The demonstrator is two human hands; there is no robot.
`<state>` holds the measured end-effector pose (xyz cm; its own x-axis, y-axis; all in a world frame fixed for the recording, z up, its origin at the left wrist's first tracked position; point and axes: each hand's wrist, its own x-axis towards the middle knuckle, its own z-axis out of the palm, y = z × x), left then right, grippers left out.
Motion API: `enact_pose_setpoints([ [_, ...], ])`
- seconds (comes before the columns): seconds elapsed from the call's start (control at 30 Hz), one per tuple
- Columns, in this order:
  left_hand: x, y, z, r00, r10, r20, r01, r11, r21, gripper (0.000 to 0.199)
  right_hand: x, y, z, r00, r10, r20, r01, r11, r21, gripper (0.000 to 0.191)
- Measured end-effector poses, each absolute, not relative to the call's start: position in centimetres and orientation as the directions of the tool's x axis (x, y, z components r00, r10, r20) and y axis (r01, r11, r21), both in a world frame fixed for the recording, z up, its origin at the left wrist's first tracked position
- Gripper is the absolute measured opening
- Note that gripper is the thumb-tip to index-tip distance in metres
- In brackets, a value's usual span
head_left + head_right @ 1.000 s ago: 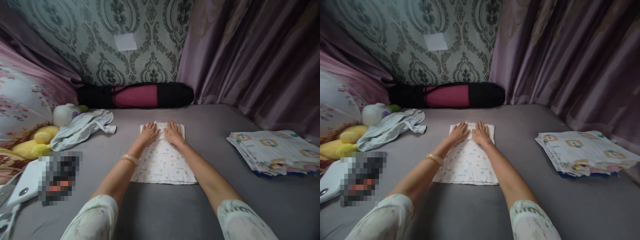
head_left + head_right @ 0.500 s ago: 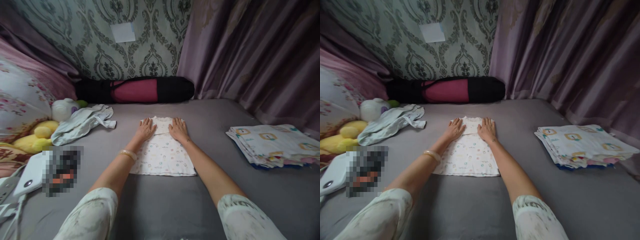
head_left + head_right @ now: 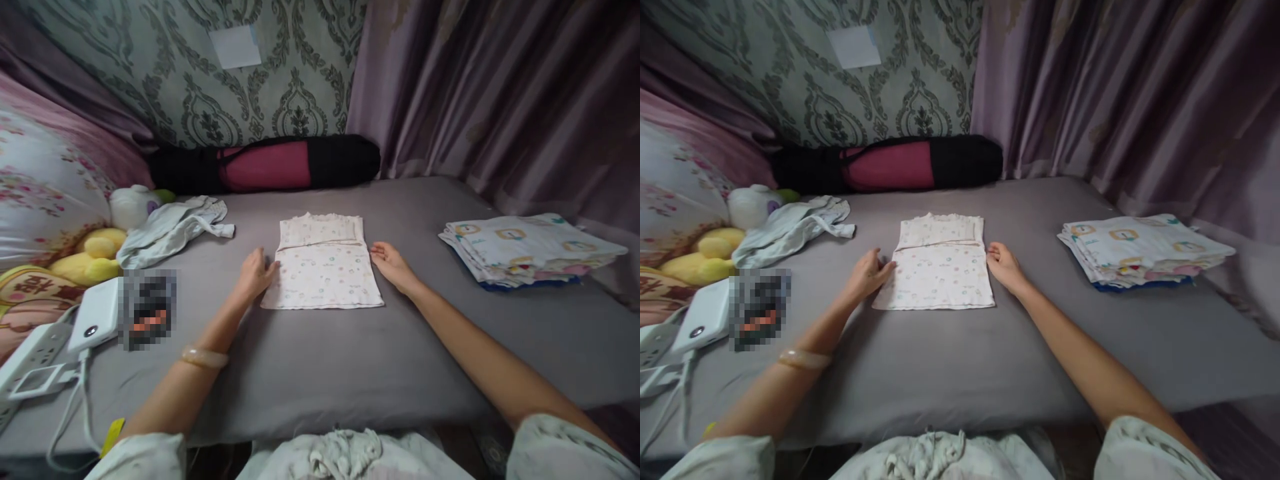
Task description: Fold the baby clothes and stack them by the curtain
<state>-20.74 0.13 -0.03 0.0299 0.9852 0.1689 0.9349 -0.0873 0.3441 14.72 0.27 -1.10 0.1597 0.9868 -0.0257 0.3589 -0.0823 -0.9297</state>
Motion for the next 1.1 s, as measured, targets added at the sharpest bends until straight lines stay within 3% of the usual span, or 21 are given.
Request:
enact_pose_setpoints([
  [0.1, -21.1, -2.7, 0.7, -0.028, 0.997, 0.066, 0.889, -0.006, 0.458, 0.050, 14.9, -2.6, -0.8, 0.122, 0.986, -0.112, 0.339, -0.147, -0.929, 0.040],
  [0.27, -20.0, -6.0, 2.0, -0.039, 0.999, -0.037, 0.851, 0.053, 0.522, 0.049, 14.8, -5.9, 0.2, 0.055, 0.992, -0.115, 0.537, -0.126, -0.834, 0.042],
  [0.43, -19.6, -7.3, 3.0, 0.065, 0.996, -0.067, 0.801, -0.011, 0.599, 0.063, 14.7, -8.2, 1.8, -0.119, 0.988, -0.102, 0.640, -0.002, -0.768, 0.040],
  [0.53, -19.9, -7.5, 3.3, 0.155, 0.985, -0.079, 0.748, -0.065, 0.660, 0.048, 14.8, -9.0, 2.4, -0.220, 0.971, -0.097, 0.697, 0.087, -0.712, 0.039],
  [0.63, -20.5, -7.6, 3.6, 0.149, 0.983, -0.108, 0.683, -0.023, 0.730, 0.043, 15.2, -9.3, 2.5, -0.269, 0.962, -0.040, 0.711, 0.170, -0.682, 0.043],
  [0.8, -21.3, -7.4, 4.4, 0.228, 0.958, -0.176, 0.512, 0.036, 0.858, 0.057, 16.0, -8.3, 2.3, -0.302, 0.950, 0.081, 0.720, 0.283, -0.634, 0.043],
  [0.93, -21.1, -6.4, 4.9, 0.221, 0.971, -0.093, 0.535, -0.041, 0.844, 0.054, 15.4, -7.0, 3.4, -0.205, 0.953, 0.223, 0.711, 0.301, -0.635, 0.025],
  [1.1, -20.3, -3.5, 4.9, 0.118, 0.989, 0.092, 0.589, -0.145, 0.795, 0.034, 14.7, -4.4, 4.7, -0.101, 0.951, 0.293, 0.731, 0.271, -0.626, 0.022],
])
